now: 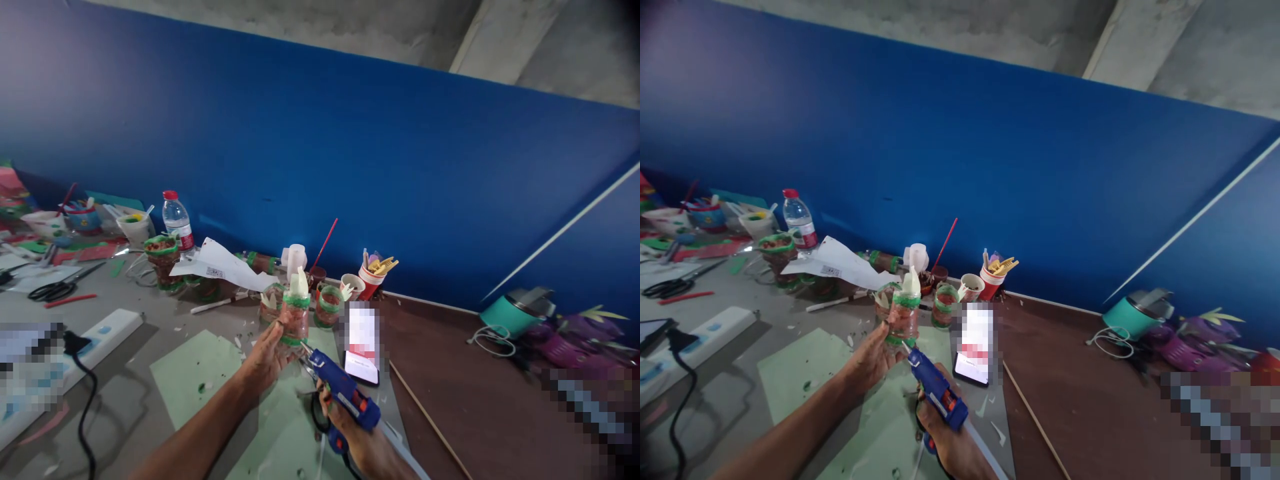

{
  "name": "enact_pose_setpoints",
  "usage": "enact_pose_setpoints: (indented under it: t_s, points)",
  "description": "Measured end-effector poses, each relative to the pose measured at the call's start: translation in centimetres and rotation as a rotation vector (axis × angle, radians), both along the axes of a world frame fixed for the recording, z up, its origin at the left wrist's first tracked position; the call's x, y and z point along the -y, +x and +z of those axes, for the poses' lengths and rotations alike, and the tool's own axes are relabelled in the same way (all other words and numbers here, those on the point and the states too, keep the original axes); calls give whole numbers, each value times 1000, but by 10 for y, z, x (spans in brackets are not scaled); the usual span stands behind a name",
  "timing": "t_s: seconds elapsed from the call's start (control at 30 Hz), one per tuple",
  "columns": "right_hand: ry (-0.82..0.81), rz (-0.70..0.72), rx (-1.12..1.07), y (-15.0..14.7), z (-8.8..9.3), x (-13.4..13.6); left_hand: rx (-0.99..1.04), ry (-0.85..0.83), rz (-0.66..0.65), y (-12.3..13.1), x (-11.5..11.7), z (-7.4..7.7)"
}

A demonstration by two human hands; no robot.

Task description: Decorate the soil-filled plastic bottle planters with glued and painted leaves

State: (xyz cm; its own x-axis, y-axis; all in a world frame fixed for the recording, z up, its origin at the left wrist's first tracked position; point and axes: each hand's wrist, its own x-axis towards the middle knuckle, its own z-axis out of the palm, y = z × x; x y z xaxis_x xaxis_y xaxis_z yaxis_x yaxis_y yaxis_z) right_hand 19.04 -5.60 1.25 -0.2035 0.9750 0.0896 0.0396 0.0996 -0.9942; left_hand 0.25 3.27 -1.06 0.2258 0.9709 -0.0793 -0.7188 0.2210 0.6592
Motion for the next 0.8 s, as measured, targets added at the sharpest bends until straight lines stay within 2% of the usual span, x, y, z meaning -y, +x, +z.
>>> enact_pose_setpoints:
  t_s: [0.13, 0.33, 0.6, 0.7, 0.8]
  points:
    - [-81, 4, -10, -2, -5, 1, -15, 4, -35, 0, 0, 1]
    - [-45, -203, -63, -18, -4, 9, 0, -3, -16, 2, -1, -4]
    - [24, -198, -16, -12, -18, 2, -20, -18, 40, 5, -2, -9]
    - [9, -148, 13, -11, -12, -1, -42, -4, 24, 7, -2, -4]
    - [-51, -88, 66, -11, 5, -1, -55, 10, 23, 9, -1, 2]
